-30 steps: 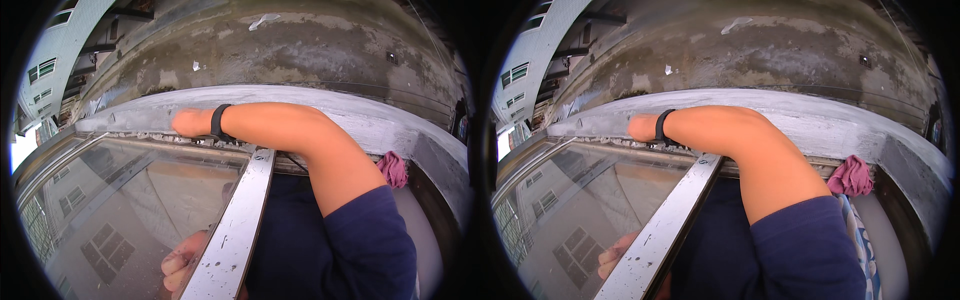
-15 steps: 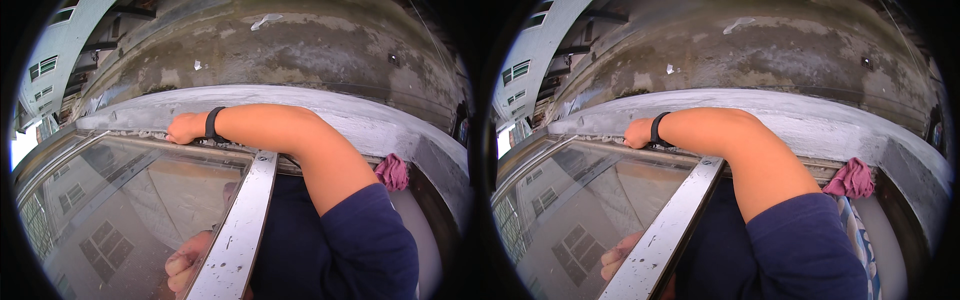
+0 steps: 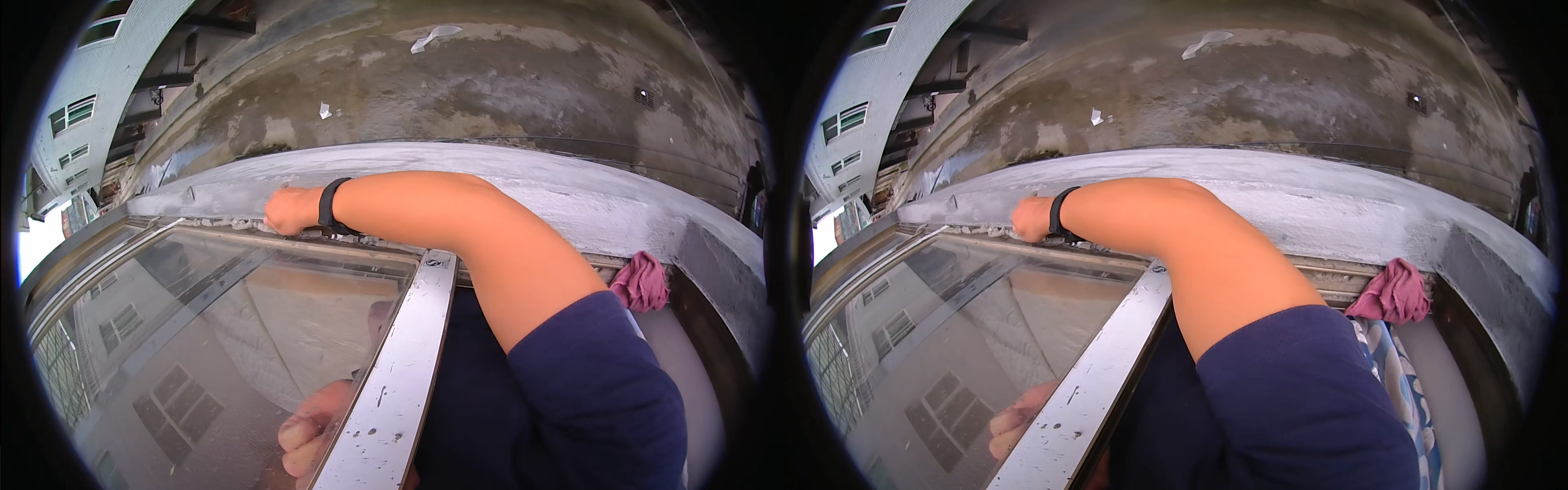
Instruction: The person removes old adhesive strips from the window frame by hand, applies new white sealant strips to the upper and side frame channels, and presses the strips into place using a pink cloth and fingers.
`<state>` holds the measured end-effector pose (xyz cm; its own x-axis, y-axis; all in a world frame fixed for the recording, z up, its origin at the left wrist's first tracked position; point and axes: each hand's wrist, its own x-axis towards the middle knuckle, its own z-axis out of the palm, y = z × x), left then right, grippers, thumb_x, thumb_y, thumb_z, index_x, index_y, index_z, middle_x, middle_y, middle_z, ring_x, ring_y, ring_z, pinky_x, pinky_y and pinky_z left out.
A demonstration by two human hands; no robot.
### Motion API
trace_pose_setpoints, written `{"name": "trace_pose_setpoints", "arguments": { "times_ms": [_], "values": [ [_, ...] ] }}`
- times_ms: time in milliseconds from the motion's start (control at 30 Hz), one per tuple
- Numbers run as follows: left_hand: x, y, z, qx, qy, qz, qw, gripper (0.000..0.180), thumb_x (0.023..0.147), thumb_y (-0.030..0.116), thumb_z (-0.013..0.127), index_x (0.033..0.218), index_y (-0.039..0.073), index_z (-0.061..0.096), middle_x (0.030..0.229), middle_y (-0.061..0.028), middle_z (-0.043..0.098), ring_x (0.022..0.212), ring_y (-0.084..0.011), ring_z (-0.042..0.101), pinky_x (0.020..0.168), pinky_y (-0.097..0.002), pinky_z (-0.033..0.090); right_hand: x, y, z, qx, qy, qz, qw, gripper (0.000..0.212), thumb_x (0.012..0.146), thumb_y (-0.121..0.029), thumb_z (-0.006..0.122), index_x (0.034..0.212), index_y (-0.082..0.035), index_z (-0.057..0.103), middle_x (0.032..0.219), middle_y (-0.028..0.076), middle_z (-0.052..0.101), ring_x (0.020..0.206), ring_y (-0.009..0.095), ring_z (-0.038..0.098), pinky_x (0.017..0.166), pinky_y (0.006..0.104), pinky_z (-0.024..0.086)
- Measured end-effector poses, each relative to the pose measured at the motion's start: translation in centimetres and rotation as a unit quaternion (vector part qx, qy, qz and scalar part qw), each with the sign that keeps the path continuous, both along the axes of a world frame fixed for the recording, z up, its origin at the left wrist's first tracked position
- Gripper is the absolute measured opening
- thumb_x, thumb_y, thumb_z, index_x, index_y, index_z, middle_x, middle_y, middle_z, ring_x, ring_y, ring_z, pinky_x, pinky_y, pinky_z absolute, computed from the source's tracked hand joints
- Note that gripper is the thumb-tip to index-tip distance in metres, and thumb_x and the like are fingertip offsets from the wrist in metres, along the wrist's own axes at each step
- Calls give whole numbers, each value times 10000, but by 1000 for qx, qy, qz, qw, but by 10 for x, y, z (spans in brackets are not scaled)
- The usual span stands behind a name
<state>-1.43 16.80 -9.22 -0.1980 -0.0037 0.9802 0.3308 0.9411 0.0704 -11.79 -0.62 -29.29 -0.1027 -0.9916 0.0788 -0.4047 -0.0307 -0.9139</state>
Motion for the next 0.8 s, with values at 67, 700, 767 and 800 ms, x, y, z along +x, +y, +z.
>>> {"name": "trace_pose_setpoints", "arguments": {
  "times_ms": [67,700,767,800],
  "values": [
    [-2,-3,-4,8,4,-4,1000,470,1013,522,427,810,115,546,693,-13,421,561,-122,358,501,-273,282,0,-6,-1,22,-16,-16,1000,470,985,-358,447,890,22,707,902,261,684,867,475,630,843,532,492],
    [-1,2,0,3,14,53,999,438,1022,478,427,776,124,501,693,-8,396,566,-121,352,504,-272,278,18,-44,-1,-1,30,-6,1000,385,967,-324,493,913,-32,738,898,229,698,872,428,655,808,501,520],
    [-2,5,2,-8,17,57,998,435,1023,473,426,772,125,496,693,-8,394,567,-121,351,505,-272,278,25,-44,6,26,-2,-29,999,336,943,-301,538,919,-38,746,892,211,705,878,407,662,795,485,523],
    [-4,6,0,-10,20,51,998,434,1024,471,426,770,125,494,693,-8,392,567,-121,351,505,-272,278,23,-54,-2,24,-1,-32,999,336,943,-301,538,919,-38,746,892,211,705,878,407,662,795,485,523]
  ]
}}
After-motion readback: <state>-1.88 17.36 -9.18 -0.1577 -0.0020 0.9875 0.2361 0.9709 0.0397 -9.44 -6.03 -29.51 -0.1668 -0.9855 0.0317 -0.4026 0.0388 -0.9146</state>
